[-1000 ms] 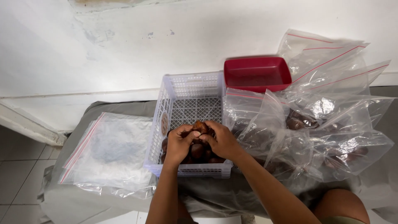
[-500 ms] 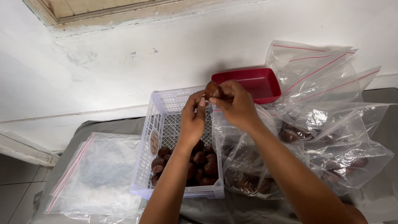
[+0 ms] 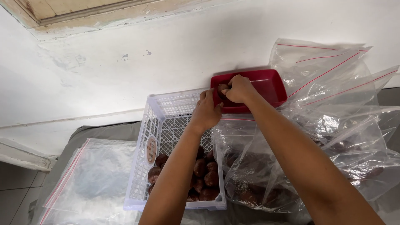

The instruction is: Picking salak fruits from a crate, placing them into a bowl, and then into plastic zip-lock bags.

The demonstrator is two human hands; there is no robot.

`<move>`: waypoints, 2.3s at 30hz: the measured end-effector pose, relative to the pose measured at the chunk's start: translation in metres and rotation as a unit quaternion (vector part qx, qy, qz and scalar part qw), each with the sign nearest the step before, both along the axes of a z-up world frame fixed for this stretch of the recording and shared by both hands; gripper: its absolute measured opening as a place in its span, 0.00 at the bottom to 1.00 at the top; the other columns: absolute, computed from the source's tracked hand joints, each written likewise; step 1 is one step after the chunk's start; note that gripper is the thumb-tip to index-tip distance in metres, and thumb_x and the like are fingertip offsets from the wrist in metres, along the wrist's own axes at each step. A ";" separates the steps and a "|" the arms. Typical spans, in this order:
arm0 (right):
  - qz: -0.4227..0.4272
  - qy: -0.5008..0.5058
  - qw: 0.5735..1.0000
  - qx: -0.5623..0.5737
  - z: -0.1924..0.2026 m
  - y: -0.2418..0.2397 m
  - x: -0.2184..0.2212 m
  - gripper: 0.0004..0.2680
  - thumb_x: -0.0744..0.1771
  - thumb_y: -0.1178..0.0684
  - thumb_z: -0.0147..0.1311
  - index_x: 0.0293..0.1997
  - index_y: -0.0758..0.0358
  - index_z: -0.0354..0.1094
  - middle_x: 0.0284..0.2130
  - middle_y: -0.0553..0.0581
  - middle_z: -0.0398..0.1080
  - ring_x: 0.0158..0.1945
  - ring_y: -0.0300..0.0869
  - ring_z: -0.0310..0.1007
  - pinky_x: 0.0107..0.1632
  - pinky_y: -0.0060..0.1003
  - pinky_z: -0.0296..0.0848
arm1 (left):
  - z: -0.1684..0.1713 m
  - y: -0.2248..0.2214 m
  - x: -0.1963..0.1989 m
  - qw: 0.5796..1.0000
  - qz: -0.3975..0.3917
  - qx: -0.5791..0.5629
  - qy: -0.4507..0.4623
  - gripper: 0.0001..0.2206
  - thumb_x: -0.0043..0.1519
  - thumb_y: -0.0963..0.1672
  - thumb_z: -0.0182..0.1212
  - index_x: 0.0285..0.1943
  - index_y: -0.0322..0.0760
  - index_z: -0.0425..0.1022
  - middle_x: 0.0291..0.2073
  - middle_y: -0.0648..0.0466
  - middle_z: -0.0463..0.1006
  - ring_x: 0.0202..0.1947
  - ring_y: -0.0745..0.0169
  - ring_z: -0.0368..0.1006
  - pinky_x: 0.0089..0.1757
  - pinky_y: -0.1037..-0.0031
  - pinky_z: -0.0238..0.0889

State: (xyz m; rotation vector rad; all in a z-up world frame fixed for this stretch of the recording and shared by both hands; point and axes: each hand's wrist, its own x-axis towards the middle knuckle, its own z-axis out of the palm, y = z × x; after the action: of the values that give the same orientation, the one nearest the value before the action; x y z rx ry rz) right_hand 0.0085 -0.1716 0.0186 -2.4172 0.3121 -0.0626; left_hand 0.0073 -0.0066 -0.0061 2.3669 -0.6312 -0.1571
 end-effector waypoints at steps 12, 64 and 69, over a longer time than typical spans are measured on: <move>0.016 -0.058 0.998 -0.033 -0.019 -0.012 0.006 0.14 0.66 0.57 0.62 0.55 0.71 0.70 0.46 0.71 0.74 0.52 0.61 0.76 0.47 0.51 0.79 | -0.014 -0.003 0.013 0.998 -0.005 -0.057 0.000 0.29 0.65 0.47 0.58 0.75 0.35 0.61 0.73 0.38 0.56 0.66 0.23 0.63 0.62 0.46 0.61; 0.253 0.046 0.966 0.022 -0.058 0.217 -0.107 0.20 0.67 0.60 0.46 0.69 0.63 0.60 0.55 0.70 0.71 0.60 0.61 0.72 0.58 0.56 0.75 | -0.121 0.224 -0.057 0.988 0.138 0.040 0.054 0.14 0.66 0.45 0.52 0.58 0.46 0.79 0.54 0.46 0.79 0.60 0.40 0.72 0.57 0.53 0.67; 0.367 0.032 0.928 0.048 -0.034 0.220 -0.131 0.10 0.66 0.59 0.52 0.50 0.70 0.74 0.48 0.72 0.76 0.57 0.66 0.73 0.58 0.58 0.73 | -0.112 0.228 -0.069 0.985 0.164 0.042 0.024 0.13 0.64 0.42 0.51 0.53 0.46 0.81 0.48 0.46 0.77 0.55 0.37 0.73 0.53 0.52 0.71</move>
State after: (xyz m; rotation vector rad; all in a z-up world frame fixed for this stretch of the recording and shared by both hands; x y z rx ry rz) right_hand -0.1222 0.0485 -0.0155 -2.2898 -0.5598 0.3589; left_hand -0.0619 0.2214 -0.1182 2.5028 -0.2081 -0.0955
